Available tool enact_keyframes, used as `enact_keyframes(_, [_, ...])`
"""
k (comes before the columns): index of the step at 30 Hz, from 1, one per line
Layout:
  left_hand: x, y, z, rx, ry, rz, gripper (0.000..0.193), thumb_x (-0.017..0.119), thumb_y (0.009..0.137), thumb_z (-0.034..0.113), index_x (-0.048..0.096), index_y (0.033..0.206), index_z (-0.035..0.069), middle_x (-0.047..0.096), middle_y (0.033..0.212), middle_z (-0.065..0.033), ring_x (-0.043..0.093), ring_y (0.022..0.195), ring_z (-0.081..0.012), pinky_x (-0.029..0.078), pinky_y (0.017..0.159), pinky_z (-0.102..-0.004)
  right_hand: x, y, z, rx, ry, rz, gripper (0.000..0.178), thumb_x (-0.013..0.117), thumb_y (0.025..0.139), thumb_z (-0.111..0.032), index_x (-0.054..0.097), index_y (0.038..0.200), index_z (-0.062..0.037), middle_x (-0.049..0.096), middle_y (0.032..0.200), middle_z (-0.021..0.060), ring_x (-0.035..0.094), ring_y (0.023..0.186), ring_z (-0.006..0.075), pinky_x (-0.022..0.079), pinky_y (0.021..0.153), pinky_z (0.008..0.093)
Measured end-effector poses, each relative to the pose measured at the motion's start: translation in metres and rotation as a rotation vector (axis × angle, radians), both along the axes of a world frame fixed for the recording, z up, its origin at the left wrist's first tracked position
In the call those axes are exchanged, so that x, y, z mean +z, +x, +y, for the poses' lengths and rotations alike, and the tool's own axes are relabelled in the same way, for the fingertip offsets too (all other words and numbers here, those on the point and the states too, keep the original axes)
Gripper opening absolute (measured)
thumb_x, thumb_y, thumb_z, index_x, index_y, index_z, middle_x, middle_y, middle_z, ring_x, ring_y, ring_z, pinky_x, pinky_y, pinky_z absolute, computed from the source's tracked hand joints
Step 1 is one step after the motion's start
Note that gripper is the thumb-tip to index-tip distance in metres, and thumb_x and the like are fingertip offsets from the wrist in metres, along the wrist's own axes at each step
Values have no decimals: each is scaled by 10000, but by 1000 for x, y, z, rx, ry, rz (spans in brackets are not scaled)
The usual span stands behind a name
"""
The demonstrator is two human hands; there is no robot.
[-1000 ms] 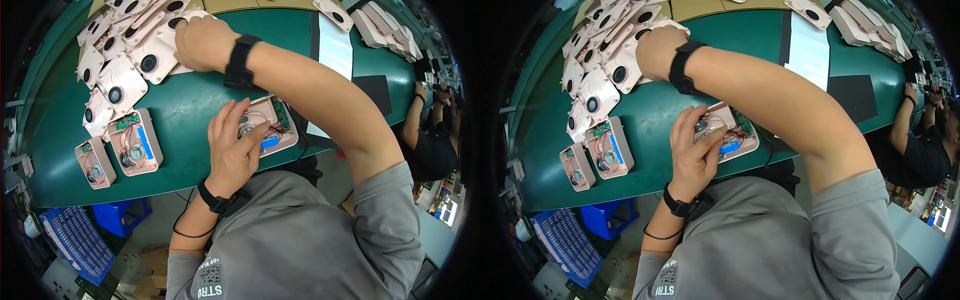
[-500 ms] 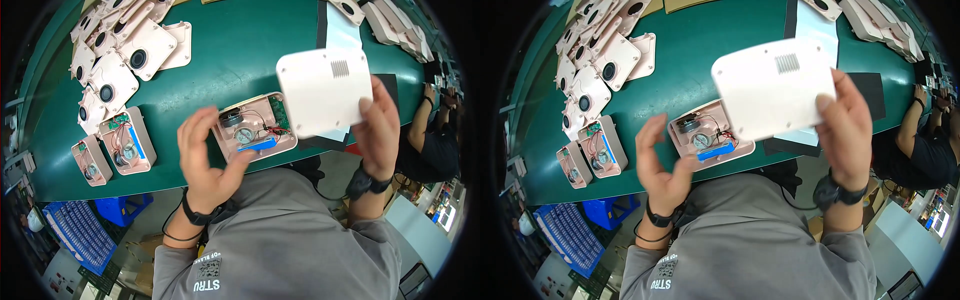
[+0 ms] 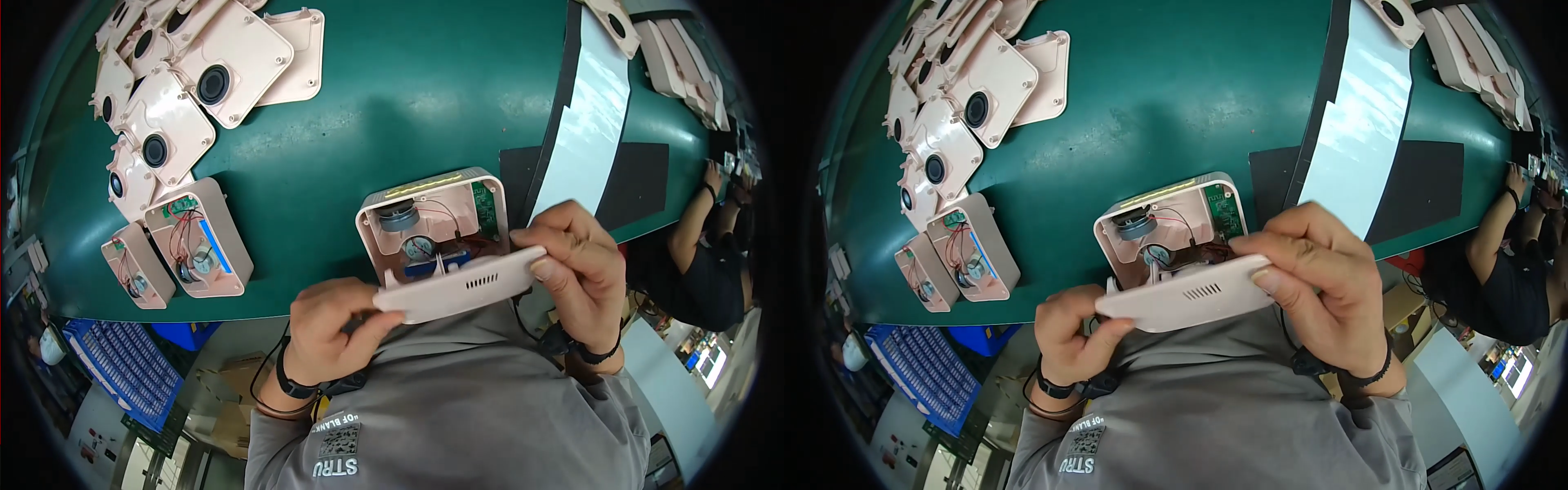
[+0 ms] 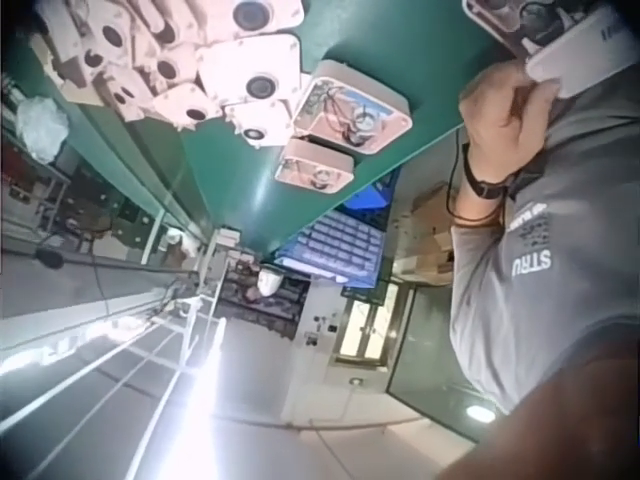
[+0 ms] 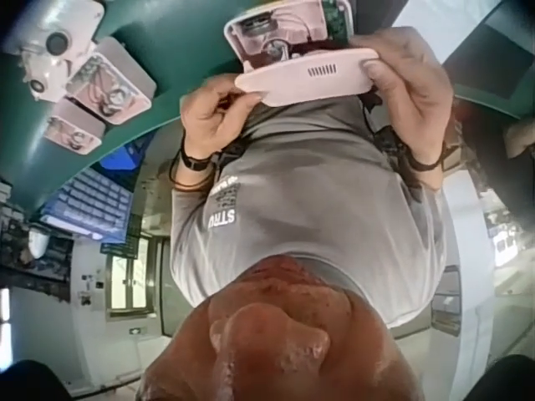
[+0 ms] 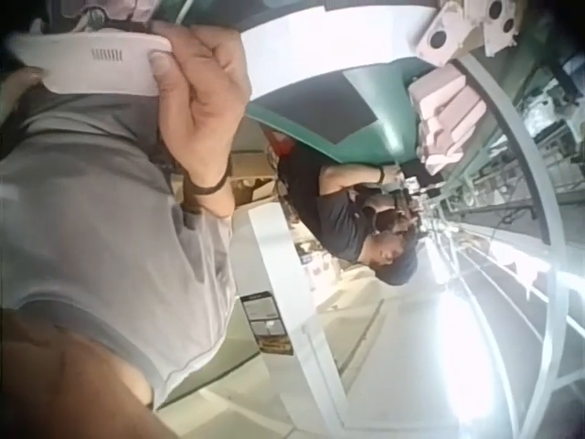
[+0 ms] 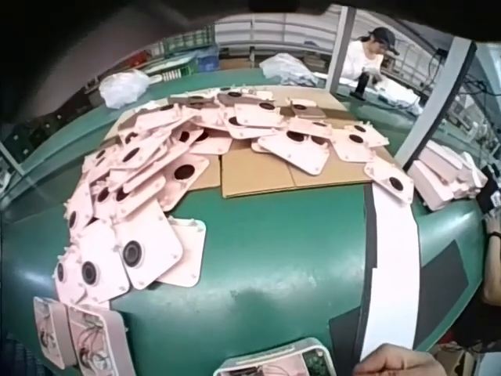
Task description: Assembling electronic devices by placing components into plastic housings and applying stickers.
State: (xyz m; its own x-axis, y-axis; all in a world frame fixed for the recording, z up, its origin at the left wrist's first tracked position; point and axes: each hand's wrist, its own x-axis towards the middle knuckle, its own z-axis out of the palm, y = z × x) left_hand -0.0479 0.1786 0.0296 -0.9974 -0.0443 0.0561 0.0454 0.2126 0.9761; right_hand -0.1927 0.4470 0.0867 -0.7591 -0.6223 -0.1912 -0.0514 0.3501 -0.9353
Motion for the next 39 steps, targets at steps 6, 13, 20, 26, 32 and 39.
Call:
enact_keyframes(6, [-9,-4,-2,138,101,-136,120,796,956,58,698,922,-3,731,788,-87,656,586,-164,493,543,-278,-11,-6,-25,-140,118,159,302,793,907,6,782,1208,31,625,872,55,585,785,148,472,696,272])
enact_keyframes(13, [-14,-21,-6,174,117,-257,116,736,1015,66,698,930,-4,714,730,-75,664,589,-128,488,539,-264,-21,-13,-33,-161,171,123,329,823,883,6,784,1209,23,634,870,53,583,798,135,456,704,255])
enact_keyframes(20, [-18,-23,-1,205,117,-232,155,728,1027,82,686,907,-6,691,688,-63,663,587,-127,481,534,-262,-29,-17,-35,-179,185,122,324,829,881,13,787,1203,14,635,849,57,594,786,137,472,692,254])
enact_keyframes(26, [-14,-31,-2,223,39,-263,184,729,1024,83,675,876,-11,665,646,-56,638,540,-133,458,502,-259,-37,-10,-37,-270,178,53,429,787,925,18,691,1343,21,564,913,-7,528,827,65,422,714,203])
enact_keyframes(32, [-8,-40,0,207,-425,-129,195,766,967,103,630,1077,19,701,1034,-171,704,918,-257,533,742,-349,-49,-10,-40,-309,181,23,365,793,912,22,669,1255,10,545,837,9,514,736,90,439,637,240])
enact_keyframes(39, [-6,-48,25,-215,-742,179,683,752,940,447,535,1494,111,496,1592,-215,470,1474,-427,331,1148,-656,-49,-2,-40,-201,269,69,277,731,1007,-88,639,1251,5,639,843,53,622,702,121,487,627,274])
